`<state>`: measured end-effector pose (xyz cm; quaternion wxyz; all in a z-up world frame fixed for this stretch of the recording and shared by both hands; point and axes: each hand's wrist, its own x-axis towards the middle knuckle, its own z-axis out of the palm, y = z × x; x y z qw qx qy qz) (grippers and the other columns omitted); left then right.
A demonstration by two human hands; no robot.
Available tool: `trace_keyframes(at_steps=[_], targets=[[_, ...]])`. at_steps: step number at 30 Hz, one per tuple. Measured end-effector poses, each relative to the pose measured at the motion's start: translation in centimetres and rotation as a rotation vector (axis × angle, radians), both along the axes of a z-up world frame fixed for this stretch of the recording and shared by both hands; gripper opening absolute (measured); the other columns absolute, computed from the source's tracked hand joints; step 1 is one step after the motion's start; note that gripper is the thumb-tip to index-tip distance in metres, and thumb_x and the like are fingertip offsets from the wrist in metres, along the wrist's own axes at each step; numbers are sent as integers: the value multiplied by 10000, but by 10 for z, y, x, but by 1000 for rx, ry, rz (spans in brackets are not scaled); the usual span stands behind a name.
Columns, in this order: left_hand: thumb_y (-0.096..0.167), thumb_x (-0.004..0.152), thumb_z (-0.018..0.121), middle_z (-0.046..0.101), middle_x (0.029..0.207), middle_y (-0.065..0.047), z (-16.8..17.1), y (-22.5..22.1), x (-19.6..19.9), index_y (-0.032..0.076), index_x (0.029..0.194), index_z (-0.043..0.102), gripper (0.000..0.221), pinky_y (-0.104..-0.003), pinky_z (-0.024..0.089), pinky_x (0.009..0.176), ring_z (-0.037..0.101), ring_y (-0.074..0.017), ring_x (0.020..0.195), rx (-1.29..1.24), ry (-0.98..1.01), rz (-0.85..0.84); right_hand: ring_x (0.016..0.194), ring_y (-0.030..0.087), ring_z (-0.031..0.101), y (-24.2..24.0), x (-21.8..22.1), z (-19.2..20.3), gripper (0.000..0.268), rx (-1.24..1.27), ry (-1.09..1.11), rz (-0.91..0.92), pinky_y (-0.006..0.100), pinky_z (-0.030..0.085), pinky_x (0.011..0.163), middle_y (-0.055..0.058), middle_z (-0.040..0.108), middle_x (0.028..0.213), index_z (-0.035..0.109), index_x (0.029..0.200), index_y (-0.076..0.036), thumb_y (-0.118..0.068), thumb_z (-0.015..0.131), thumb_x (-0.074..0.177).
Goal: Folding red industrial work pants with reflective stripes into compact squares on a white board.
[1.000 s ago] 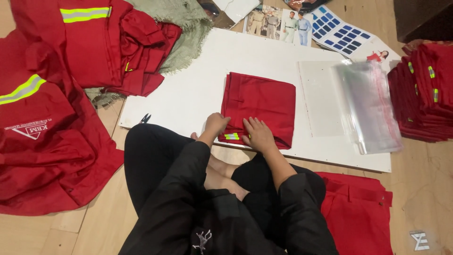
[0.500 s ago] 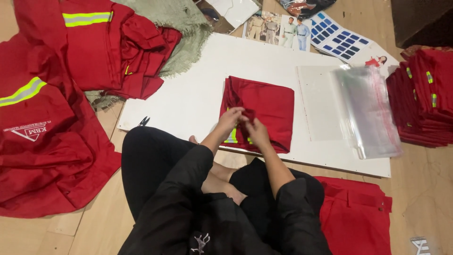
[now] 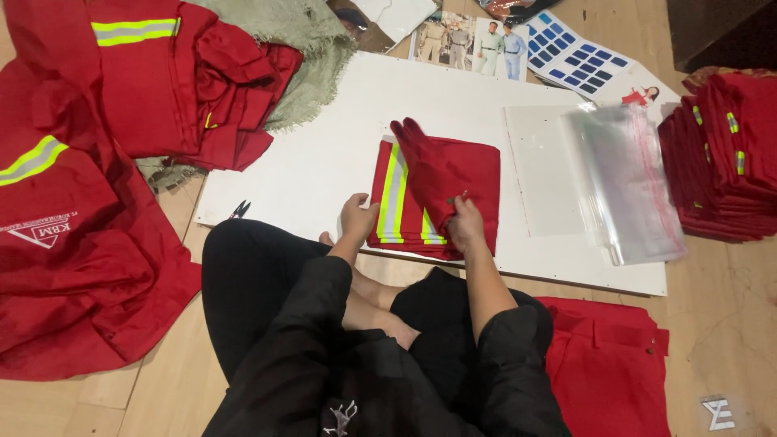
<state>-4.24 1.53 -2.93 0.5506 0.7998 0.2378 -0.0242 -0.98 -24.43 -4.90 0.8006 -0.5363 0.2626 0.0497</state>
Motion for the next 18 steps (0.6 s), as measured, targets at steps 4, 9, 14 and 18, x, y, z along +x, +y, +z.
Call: trace_keyframes(at_steps=[4,9,14,18], targets=[[275,847,839,709,1175,-190,-5,2,0,62,1343,638,576,-439,594,879,712,-378,1086,69,10,-95,968,157,625,-31,-11,42,104,25,-242,-261,388,450,980,72,622,964,655,1001,-145,-238,701,1011],[221,807,858,707,1173,-143,12,-5,-3,55,1333,656,588,-464,568,922,684,-347,1147,271,43,-249,1339,291,617,-156,-15,34,425,297,-416,-524,467,387,1222,156,664,1387,682,1317,-103,-385,711,1000],[208,862,816,672,1258,-207,38,-7,-2,43,1482,498,716,-547,503,1013,627,-393,1248,252,192,-283,1445,465,386,-287,-30,-39,569,283,-105,-785,787,219,1145,197,462,1541,475,1476,-102,-465,493,1038],[233,860,822,725,1138,-176,13,-1,6,66,1307,641,509,-510,532,934,675,-401,1167,299,218,-301,1362,475,536,-243,-48,0,663,332,28,-1153,704,395,1101,264,539,1452,448,1485,-2,-449,572,1012]])
